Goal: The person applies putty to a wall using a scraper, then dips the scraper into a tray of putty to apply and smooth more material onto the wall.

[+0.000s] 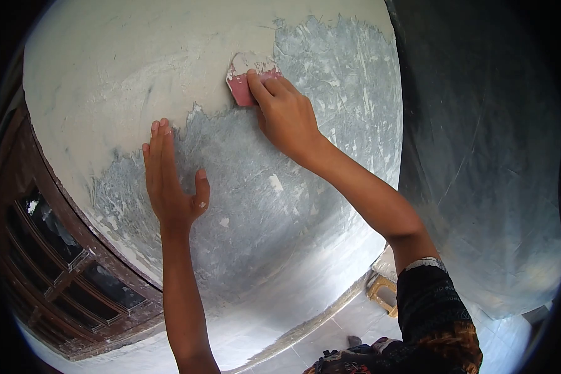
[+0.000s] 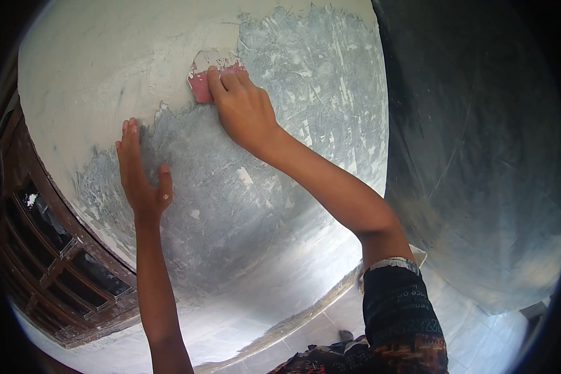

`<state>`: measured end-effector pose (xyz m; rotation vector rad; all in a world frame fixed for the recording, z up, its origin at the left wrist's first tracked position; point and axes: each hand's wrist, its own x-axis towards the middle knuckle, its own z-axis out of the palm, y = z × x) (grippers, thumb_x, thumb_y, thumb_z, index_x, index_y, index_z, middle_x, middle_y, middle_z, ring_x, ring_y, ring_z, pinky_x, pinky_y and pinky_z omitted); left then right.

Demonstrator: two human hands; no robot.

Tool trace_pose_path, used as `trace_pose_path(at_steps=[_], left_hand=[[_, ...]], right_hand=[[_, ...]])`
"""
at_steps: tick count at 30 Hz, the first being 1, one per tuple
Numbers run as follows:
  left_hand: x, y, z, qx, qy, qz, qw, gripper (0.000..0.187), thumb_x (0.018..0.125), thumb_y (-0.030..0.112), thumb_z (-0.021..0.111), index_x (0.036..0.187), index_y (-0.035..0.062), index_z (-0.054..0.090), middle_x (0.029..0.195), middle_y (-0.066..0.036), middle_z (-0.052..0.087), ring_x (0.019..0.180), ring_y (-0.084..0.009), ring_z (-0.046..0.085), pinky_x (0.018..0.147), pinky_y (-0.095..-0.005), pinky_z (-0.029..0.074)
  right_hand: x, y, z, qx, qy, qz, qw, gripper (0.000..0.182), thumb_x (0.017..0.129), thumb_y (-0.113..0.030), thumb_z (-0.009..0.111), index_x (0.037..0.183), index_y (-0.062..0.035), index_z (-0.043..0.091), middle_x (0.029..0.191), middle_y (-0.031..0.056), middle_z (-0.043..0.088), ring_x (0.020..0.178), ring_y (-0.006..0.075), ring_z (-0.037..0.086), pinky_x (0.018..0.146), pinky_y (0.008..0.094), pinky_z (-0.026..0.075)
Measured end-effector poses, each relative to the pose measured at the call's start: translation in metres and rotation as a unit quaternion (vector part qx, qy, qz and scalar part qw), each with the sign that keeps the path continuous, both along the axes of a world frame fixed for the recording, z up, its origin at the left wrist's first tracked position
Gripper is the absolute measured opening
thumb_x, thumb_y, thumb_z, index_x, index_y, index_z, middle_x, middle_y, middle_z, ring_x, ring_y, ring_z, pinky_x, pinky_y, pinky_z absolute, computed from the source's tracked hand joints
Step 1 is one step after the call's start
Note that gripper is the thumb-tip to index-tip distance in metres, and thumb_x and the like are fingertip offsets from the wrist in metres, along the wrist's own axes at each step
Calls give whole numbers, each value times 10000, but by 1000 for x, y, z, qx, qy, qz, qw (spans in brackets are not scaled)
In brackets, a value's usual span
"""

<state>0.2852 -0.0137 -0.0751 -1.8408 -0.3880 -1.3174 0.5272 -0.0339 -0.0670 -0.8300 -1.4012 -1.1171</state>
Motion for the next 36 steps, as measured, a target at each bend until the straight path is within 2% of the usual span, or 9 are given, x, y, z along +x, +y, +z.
trace_pose_path(at_steps=[6, 10, 14, 19, 20, 21, 23, 30, 36], left_hand=[[-1, -2, -1, -5, 2, -1, 1000, 703, 904, 307, 533, 1507, -7, 354, 1522, -216, 446, 1449, -387, 381, 1172, -582, 262], [1, -2, 0, -5, 0, -2, 1000, 705, 901, 304, 534, 1508, -6, 353, 1525, -214, 443, 1448, -384, 384, 1172, -583, 263], [0, 1, 0, 5, 0, 7, 1000, 700, 901, 302, 532, 1505, -6, 358, 1528, -213, 440, 1448, -383, 385, 1173, -585, 263], [0, 1, 0, 3, -3, 12, 1000, 688, 910, 309, 521, 1503, -2, 363, 1525, -212, 444, 1446, -384, 388, 1174, -587, 260], [0, 0, 0, 3, -4, 12, 1000, 688, 910, 309, 521, 1503, -2, 363, 1525, -212, 444, 1446, -384, 388, 1174, -587, 260], [0, -1, -1, -2, -1, 7, 1000, 678, 928, 315, 502, 1511, 2, 351, 1529, -206, 437, 1449, -386, 380, 1181, -586, 243], [2, -2, 0, -5, 1, 1, 1000, 668, 946, 321, 482, 1518, 6, 340, 1532, -201, 431, 1452, -388, 371, 1188, -586, 225], [1, -1, -1, -5, 0, 8, 1000, 667, 949, 330, 480, 1518, 9, 343, 1532, -196, 432, 1457, -384, 365, 1189, -585, 222], [-1, -1, -1, -3, -4, 10, 1000, 684, 923, 326, 508, 1506, 0, 360, 1523, -203, 446, 1449, -383, 380, 1182, -583, 243]], right_hand=[[-35, -20, -88, -114, -103, 61, 986, 584, 724, 40, 684, 1301, 59, 592, 828, 96, 568, 750, 229, 622, 533, 327, 546], [-6, -27, -26, -30, -7, 123, 992, 587, 738, 44, 703, 1314, -26, 606, 832, 104, 585, 721, 269, 608, 605, 365, 544], [40, 5, 42, 26, 45, 23, 998, 492, 759, 34, 654, 1247, 15, 595, 921, 127, 646, 853, 319, 642, 706, 430, 558], [32, 16, 9, -64, 37, -7, 997, 544, 790, 20, 672, 1320, 23, 551, 975, 148, 651, 906, 338, 632, 726, 432, 561], [21, 12, -16, -44, -7, -16, 999, 486, 807, 29, 569, 1288, 92, 550, 929, 177, 639, 892, 330, 656, 626, 393, 582], [7, -5, -36, -126, -25, 15, 992, 513, 793, 41, 577, 1302, 96, 547, 912, 175, 629, 919, 328, 664, 630, 389, 591], [-3, -17, -55, -91, -64, 68, 991, 549, 752, 45, 627, 1296, 77, 564, 884, 152, 612, 922, 317, 664, 628, 380, 588], [37, 3, 50, 45, 44, 25, 998, 456, 765, 39, 622, 1221, 42, 599, 941, 154, 650, 864, 332, 647, 674, 409, 564], [2, -5, -43, -120, -40, 31, 992, 592, 751, 42, 683, 1320, 90, 528, 958, 171, 627, 910, 342, 655, 725, 414, 586]])
